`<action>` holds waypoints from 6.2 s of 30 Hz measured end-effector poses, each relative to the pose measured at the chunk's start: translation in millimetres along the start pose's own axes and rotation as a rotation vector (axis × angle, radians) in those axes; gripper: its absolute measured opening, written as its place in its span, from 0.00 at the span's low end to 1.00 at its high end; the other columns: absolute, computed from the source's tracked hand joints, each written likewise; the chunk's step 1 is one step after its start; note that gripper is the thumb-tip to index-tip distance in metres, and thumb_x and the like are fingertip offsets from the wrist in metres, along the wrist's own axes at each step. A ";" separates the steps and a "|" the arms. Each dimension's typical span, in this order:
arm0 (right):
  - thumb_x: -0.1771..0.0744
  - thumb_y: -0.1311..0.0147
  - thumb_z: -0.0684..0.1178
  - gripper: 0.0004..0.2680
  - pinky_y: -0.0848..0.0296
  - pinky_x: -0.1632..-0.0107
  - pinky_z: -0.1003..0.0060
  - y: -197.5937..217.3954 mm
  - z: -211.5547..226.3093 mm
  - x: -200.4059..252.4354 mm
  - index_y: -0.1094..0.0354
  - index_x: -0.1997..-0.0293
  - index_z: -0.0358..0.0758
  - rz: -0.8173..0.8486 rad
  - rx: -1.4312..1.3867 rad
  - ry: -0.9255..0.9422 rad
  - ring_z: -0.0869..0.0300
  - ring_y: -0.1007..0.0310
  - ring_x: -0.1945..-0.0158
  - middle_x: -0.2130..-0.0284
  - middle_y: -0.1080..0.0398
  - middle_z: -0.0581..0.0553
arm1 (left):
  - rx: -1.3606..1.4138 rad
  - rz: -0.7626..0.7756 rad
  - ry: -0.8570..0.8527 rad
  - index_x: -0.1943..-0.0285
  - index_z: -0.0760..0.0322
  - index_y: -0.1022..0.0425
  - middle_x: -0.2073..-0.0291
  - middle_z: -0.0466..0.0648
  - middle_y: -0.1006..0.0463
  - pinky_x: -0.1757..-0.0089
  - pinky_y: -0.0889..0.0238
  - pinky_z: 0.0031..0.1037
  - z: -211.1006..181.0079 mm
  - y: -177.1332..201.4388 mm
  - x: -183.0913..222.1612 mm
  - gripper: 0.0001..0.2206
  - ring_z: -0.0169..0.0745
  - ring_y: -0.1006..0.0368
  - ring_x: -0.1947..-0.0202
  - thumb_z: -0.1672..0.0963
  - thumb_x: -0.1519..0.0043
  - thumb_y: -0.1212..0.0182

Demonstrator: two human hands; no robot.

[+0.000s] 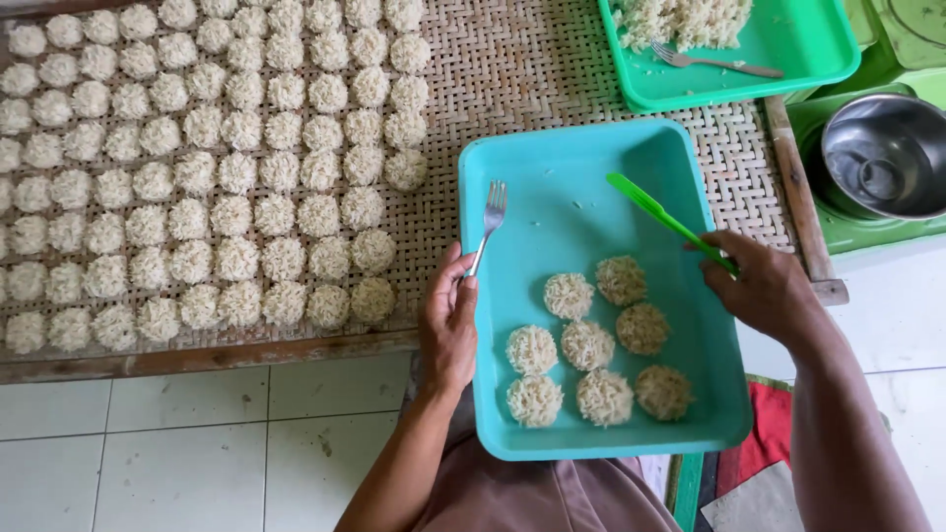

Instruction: Transferring small noodle cakes from a wooden drying rack to a plastic tray using a fork and a spatula.

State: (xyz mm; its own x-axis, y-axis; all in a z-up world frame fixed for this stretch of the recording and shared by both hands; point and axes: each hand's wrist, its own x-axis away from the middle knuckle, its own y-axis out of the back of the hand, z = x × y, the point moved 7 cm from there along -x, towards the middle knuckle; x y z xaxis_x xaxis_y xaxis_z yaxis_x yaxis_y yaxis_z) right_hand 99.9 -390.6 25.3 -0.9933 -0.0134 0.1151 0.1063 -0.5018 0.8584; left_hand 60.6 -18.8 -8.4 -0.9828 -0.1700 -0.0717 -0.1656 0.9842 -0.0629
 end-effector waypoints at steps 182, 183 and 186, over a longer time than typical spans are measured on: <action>0.33 0.48 0.53 0.14 0.20 0.65 0.56 69.5 101.9 -64.0 0.29 0.41 0.68 -0.117 0.960 0.186 0.54 0.18 0.66 0.60 0.22 0.55 | -0.467 0.141 -0.353 0.45 0.66 0.29 0.47 0.53 0.31 0.61 0.28 0.27 -54.7 -1.3 -29.4 0.12 0.42 0.28 0.56 0.65 0.37 0.41; 0.33 0.49 0.52 0.15 0.22 0.67 0.55 64.2 96.6 -68.2 0.29 0.41 0.67 -0.046 0.953 0.157 0.53 0.17 0.65 0.58 0.21 0.55 | -0.461 0.145 -0.331 0.45 0.67 0.29 0.47 0.53 0.30 0.61 0.28 0.27 -55.7 -1.4 -29.4 0.12 0.42 0.28 0.56 0.65 0.36 0.42; 0.33 0.51 0.53 0.15 0.22 0.67 0.56 65.1 89.9 -68.7 0.30 0.40 0.67 0.034 0.960 0.137 0.53 0.16 0.63 0.57 0.20 0.55 | -0.453 0.136 -0.279 0.45 0.67 0.27 0.46 0.53 0.30 0.62 0.28 0.26 -51.9 1.6 -33.1 0.10 0.42 0.28 0.56 0.64 0.35 0.43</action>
State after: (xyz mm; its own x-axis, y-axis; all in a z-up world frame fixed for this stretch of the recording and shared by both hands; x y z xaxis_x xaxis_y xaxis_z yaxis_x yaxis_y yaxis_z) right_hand 179.2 -344.5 118.2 -0.9792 -0.1463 0.1403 0.0671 0.4191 0.9054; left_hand 88.7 -9.0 45.5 -0.9493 0.0139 -0.3141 -0.1178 0.9106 0.3962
